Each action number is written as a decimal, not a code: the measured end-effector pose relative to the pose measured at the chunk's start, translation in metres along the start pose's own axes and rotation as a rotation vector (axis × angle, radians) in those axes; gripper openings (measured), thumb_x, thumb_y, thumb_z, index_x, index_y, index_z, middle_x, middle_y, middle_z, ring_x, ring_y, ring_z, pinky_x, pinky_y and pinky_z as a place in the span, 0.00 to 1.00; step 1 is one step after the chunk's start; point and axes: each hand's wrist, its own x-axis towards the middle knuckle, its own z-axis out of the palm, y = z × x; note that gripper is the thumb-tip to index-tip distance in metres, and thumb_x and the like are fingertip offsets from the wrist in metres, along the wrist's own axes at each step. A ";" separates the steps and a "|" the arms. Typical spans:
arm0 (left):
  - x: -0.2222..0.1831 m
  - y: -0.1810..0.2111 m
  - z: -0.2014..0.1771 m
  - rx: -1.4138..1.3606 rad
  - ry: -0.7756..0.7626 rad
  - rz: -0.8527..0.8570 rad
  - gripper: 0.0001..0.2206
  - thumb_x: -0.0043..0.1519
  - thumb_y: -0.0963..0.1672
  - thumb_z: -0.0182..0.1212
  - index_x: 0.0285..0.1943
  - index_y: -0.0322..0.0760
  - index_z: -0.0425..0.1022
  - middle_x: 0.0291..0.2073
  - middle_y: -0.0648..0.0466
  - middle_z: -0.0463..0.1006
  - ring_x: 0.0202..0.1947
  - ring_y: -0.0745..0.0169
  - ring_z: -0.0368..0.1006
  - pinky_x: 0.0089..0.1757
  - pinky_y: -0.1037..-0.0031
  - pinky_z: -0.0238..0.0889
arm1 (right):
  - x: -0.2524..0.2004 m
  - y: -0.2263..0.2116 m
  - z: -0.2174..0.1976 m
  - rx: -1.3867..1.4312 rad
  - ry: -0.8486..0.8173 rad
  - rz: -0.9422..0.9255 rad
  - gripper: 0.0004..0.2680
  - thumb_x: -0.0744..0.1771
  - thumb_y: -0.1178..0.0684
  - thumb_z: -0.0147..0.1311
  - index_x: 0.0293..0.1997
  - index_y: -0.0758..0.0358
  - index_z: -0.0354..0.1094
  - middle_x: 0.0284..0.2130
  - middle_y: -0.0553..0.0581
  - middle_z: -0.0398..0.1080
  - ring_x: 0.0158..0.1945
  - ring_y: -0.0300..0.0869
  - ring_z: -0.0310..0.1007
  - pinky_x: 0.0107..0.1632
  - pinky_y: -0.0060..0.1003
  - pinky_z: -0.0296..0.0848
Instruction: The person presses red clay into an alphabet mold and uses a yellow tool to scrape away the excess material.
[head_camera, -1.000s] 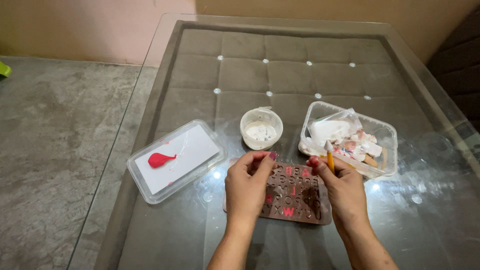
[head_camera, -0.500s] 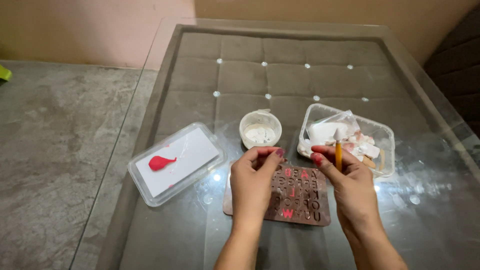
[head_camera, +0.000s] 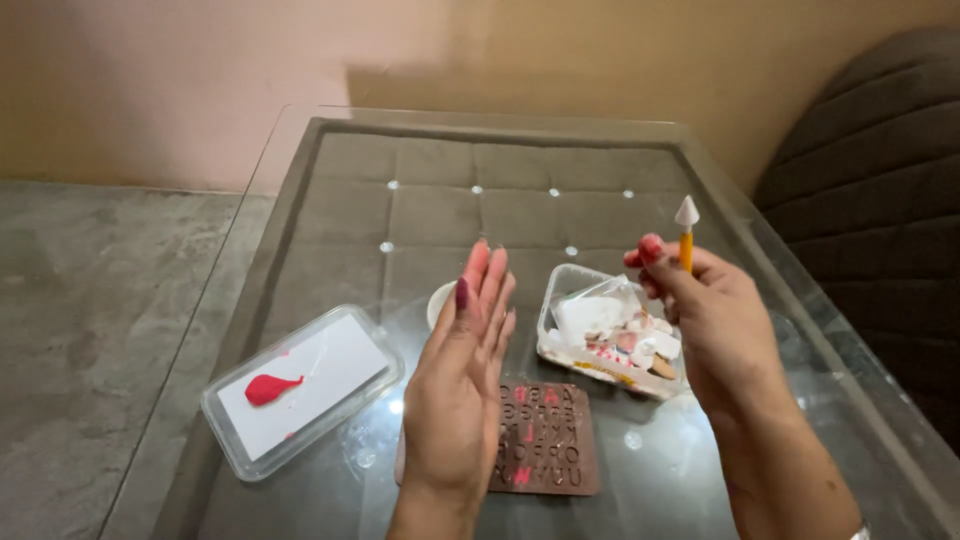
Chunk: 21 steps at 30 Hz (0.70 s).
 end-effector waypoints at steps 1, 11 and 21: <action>-0.003 0.004 0.003 -0.021 -0.021 0.018 0.30 0.71 0.51 0.37 0.79 0.28 0.47 0.78 0.42 0.54 0.79 0.50 0.47 0.69 0.62 0.39 | 0.003 -0.005 0.001 0.016 -0.014 -0.025 0.08 0.69 0.49 0.54 0.37 0.62 0.73 0.31 0.40 0.74 0.30 0.26 0.57 0.34 0.24 0.56; 0.003 0.029 -0.010 -0.044 0.077 0.062 0.33 0.70 0.54 0.40 0.78 0.28 0.51 0.78 0.41 0.56 0.78 0.50 0.49 0.69 0.62 0.39 | 0.024 -0.020 0.028 -0.127 -0.172 0.080 0.07 0.68 0.51 0.58 0.41 0.64 0.76 0.25 0.46 0.69 0.21 0.28 0.49 0.26 0.27 0.48; 0.007 0.034 -0.032 -0.021 0.199 0.005 0.32 0.67 0.53 0.46 0.77 0.30 0.53 0.76 0.43 0.61 0.77 0.52 0.53 0.68 0.64 0.42 | 0.069 -0.001 0.020 -0.339 -0.107 0.116 0.08 0.64 0.61 0.58 0.46 0.64 0.78 0.37 0.52 0.80 0.22 0.30 0.56 0.26 0.28 0.53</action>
